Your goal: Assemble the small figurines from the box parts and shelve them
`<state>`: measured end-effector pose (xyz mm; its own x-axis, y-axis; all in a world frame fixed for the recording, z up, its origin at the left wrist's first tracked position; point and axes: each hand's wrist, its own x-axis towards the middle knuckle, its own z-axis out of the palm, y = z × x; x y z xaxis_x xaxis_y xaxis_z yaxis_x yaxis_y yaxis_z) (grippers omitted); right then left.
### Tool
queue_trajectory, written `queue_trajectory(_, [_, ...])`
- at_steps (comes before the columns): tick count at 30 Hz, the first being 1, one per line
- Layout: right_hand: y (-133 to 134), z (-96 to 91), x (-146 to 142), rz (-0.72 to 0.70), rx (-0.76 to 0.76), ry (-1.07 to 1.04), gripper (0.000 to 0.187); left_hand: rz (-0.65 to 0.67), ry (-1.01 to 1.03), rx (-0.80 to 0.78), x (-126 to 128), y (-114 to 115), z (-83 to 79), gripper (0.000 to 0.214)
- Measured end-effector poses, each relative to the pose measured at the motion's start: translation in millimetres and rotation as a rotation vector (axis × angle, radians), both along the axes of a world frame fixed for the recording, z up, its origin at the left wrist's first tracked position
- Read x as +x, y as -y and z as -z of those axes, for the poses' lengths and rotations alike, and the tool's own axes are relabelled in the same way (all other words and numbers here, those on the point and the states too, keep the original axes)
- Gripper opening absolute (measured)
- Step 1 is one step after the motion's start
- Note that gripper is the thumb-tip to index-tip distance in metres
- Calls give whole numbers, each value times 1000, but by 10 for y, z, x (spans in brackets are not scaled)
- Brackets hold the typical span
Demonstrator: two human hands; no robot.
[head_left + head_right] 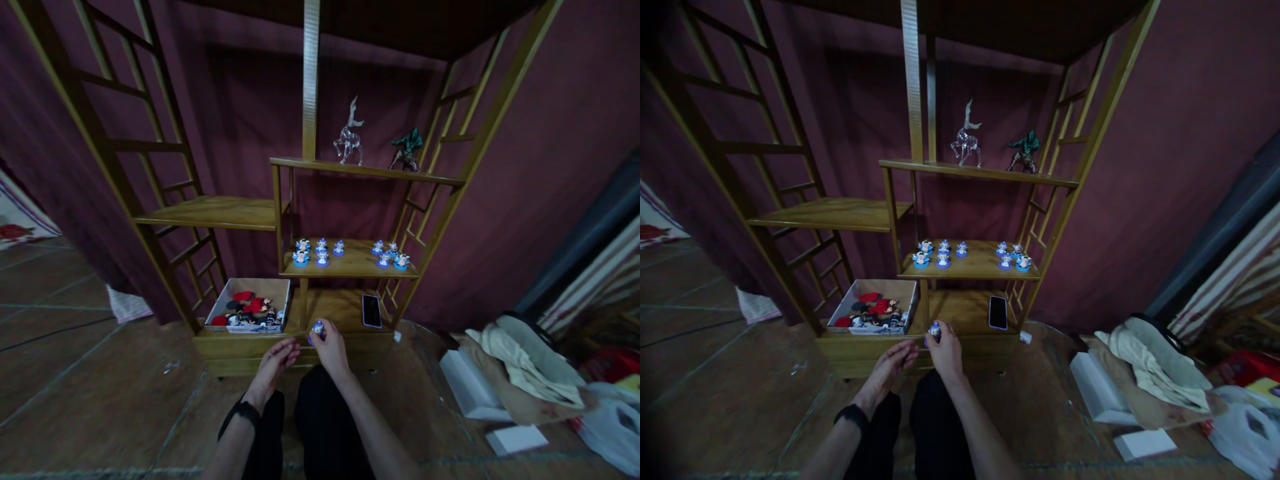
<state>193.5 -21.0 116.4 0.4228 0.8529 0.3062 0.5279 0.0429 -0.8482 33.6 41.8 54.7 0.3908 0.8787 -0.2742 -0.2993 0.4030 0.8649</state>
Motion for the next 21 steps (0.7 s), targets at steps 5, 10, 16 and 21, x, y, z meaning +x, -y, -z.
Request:
queue_trajectory(5, [-157, -722, 558, 135, 220, 86, 37, 31, -47, 7, -11, 3, -39, 43])
queue_trajectory(10, [-535, -1207, 1048, 198, 333, 208, 39, 43, -70, 9, 9, -6, -26, 45])
queue_trajectory(16, [-973, -1288, 1237, 220, 251, 317, 37, 48, -83, -9, 24, -7, -27, 44])
queue_trajectory(21, [-1150, -1180, 1232, 171, 116, 395, 38, 49, -101, -9, 15, 1, -42, 45])
